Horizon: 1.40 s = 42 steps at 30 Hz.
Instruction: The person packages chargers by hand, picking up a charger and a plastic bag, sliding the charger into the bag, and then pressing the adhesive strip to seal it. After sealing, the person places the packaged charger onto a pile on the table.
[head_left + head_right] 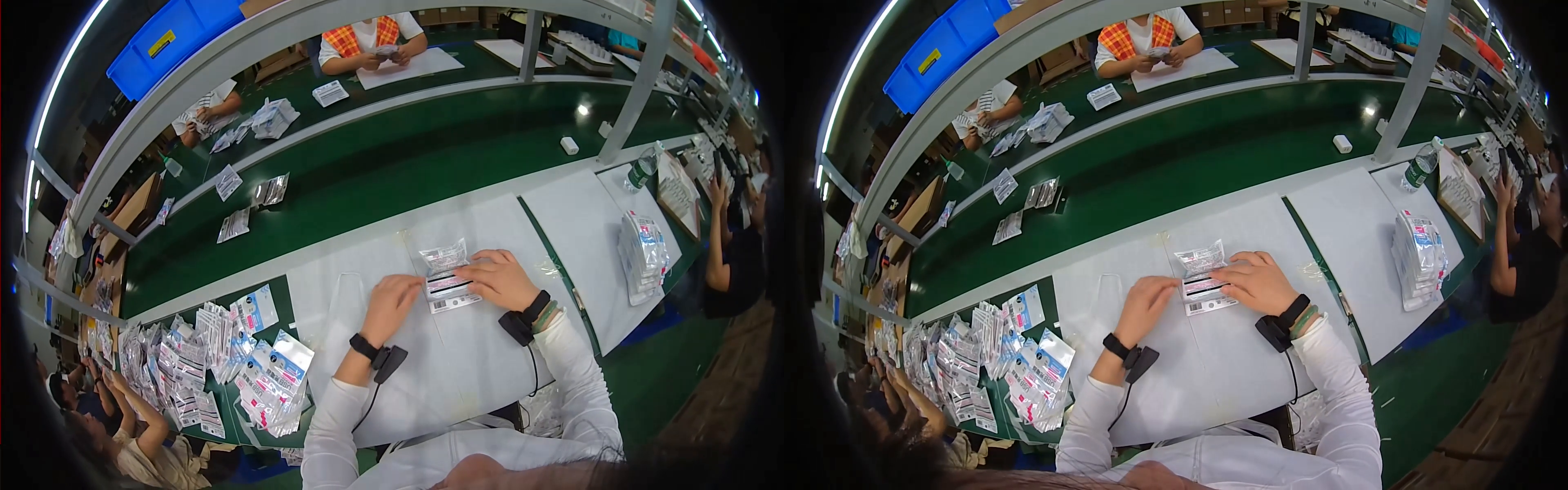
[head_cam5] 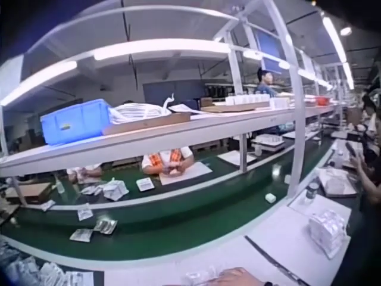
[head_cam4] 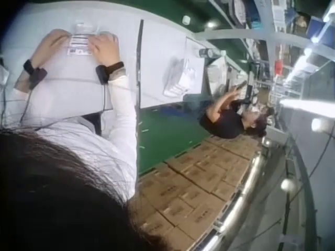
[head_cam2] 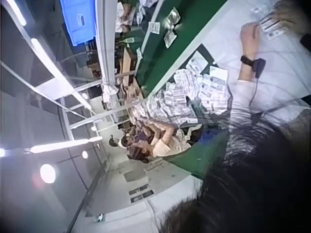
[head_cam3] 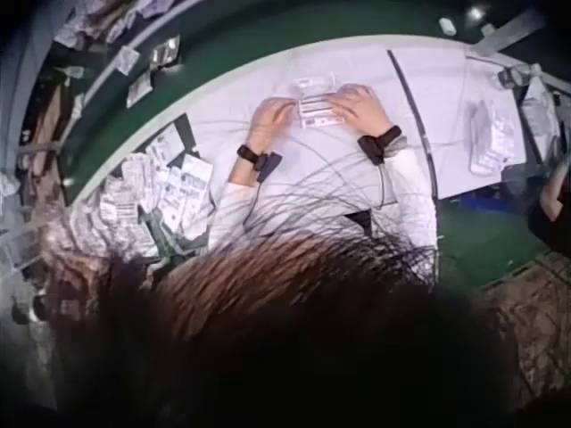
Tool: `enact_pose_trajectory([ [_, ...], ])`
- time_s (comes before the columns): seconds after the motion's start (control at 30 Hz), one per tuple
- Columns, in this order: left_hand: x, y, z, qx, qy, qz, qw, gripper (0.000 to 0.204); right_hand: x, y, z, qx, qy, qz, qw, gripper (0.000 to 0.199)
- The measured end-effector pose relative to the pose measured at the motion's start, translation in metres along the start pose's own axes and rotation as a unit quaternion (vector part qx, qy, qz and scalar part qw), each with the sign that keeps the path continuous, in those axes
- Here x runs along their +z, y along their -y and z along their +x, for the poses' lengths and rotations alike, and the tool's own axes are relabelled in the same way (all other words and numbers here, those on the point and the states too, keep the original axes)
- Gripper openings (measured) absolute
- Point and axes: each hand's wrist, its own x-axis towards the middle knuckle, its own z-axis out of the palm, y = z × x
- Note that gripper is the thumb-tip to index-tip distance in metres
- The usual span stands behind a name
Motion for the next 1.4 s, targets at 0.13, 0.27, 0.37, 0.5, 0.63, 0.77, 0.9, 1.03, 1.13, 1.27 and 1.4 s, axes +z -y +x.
enact_pose_trajectory([
  [0.13, 0.004, -0.002, 0.035, -0.07, -0.021, -0.077, 0.994, 0.023, -0.004, 0.012, 0.005, -0.043, -0.015, -0.059, 0.997, 0.035],
  [0.27, 0.021, 0.012, 0.051, -0.118, -0.027, -0.219, 0.968, 0.018, -0.002, 0.015, 0.005, -0.053, -0.01, -0.06, 0.997, 0.038],
  [0.37, 0.027, 0.016, 0.051, -0.131, -0.03, -0.263, 0.955, 0.017, -0.001, 0.015, 0.004, -0.052, -0.017, -0.057, 0.997, 0.038],
  [0.5, 0.024, 0.003, 0.051, -0.128, -0.044, -0.156, 0.978, 0.016, 0.0, 0.015, 0.002, -0.037, -0.026, -0.056, 0.997, 0.037],
  [0.63, 0.019, -0.012, 0.05, -0.162, -0.04, -0.007, 0.986, 0.014, 0.001, 0.014, 0.001, -0.032, -0.021, -0.053, 0.998, 0.037],
  [0.77, 0.005, -0.021, 0.036, -0.124, -0.04, 0.026, 0.991, 0.015, 0.002, 0.012, -0.001, -0.031, -0.023, -0.043, 0.998, 0.036],
  [0.9, 0.003, -0.013, 0.008, 0.062, -0.044, 0.074, 0.994, 0.021, 0.0, 0.01, 0.0, -0.043, -0.025, -0.039, 0.998, 0.038],
  [1.03, 0.004, -0.008, -0.004, 0.156, 0.006, 0.15, 0.976, 0.028, 0.003, 0.013, 0.001, -0.04, -0.023, -0.047, 0.998, 0.037],
  [1.13, 0.001, -0.013, -0.007, 0.17, -0.006, 0.221, 0.96, 0.033, 0.0, 0.012, 0.0, -0.031, -0.029, -0.054, 0.998, 0.035],
  [1.27, 0.002, -0.009, -0.016, 0.097, 0.015, 0.244, 0.965, 0.035, -0.005, 0.0, -0.007, 0.051, -0.03, 0.019, 0.998, 0.032],
  [1.4, -0.005, -0.008, -0.021, 0.074, 0.063, 0.177, 0.979, 0.036, -0.001, -0.005, -0.005, 0.106, -0.043, 0.071, 0.991, 0.027],
])
